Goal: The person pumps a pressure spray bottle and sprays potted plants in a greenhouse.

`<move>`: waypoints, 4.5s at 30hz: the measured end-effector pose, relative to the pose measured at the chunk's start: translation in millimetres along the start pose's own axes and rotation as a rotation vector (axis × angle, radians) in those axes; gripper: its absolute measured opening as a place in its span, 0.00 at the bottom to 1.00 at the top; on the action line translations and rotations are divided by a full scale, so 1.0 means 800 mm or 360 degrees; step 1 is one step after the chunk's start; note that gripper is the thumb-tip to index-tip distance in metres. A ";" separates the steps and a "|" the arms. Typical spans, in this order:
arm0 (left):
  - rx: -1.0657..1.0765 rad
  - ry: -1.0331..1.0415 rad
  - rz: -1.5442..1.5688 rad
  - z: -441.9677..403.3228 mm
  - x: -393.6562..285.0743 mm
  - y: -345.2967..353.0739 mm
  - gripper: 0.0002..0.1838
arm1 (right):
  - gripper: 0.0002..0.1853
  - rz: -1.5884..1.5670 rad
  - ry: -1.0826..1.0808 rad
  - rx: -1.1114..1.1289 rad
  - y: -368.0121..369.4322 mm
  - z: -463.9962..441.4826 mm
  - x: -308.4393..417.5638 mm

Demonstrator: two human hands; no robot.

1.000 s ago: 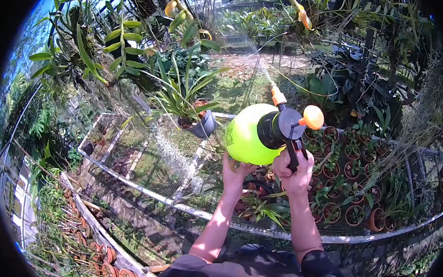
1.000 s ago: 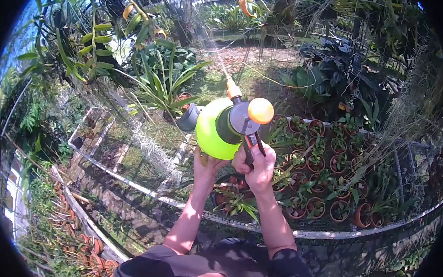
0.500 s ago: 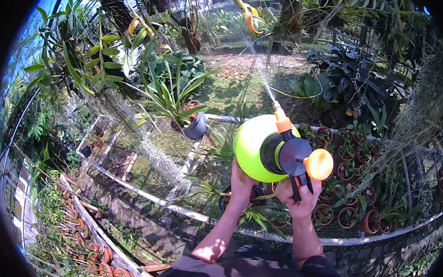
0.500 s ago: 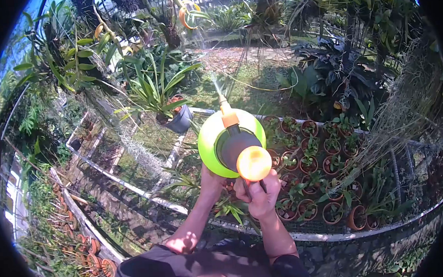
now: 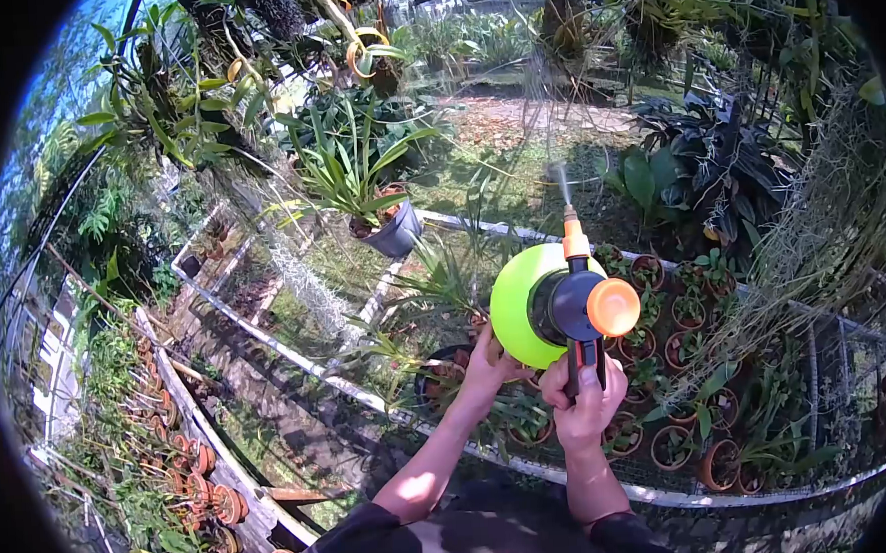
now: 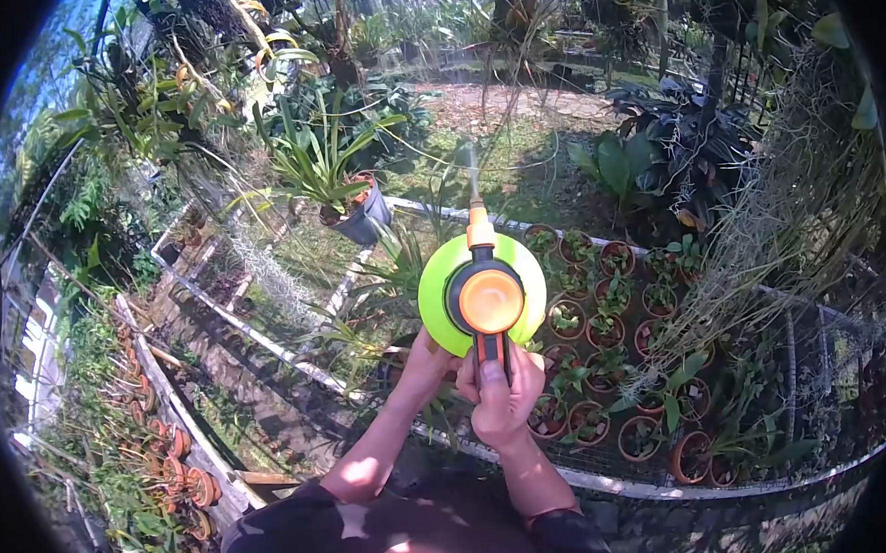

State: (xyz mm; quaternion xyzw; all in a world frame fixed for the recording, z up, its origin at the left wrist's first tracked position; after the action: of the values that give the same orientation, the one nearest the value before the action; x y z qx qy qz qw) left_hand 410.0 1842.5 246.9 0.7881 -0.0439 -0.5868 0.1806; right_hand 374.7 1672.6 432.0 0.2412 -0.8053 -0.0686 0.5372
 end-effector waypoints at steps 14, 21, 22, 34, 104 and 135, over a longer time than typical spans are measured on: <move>0.0110 0.0155 -0.0064 -0.024 -0.003 0.058 0.46 | 0.19 -0.0425 -0.0318 0.0112 -0.058 0.031 0.018; 0.0118 0.0007 0.0036 -0.043 0.005 0.095 0.43 | 0.18 -0.0198 -0.0307 0.0033 -0.081 0.019 0.025; 0.0127 0.0074 -0.0001 -0.042 0.005 0.097 0.38 | 0.17 -0.0100 -0.0344 0.0136 -0.077 0.019 0.026; -0.0204 0.0216 -0.0063 0.016 -0.027 0.044 0.20 | 0.18 0.0126 0.0042 0.0649 -0.011 -0.005 0.000; -0.0111 -0.0148 0.0258 -0.055 -0.008 -0.225 0.53 | 0.22 0.0018 0.0243 0.0068 0.200 -0.062 -0.179; 0.0788 -0.0200 0.0256 -0.001 -0.016 -0.004 0.49 | 0.22 -0.0010 -0.0227 -0.0642 0.082 0.090 -0.043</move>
State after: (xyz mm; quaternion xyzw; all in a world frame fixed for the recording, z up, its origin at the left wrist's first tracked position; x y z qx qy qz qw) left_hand 406.0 1849.3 257.2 0.7643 -0.2596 -0.5898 0.0254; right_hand 299.4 1735.3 398.0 0.1257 -0.8104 -0.2469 0.5161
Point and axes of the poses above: each hand's wrist, its own z-axis away from the middle knuckle, its own y-axis out of the palm, x = y × z, the point moved 10 cm from there along -z, towards the middle knuckle, and after that the axes turned 14 degrees about y, right-handed, at the moved point
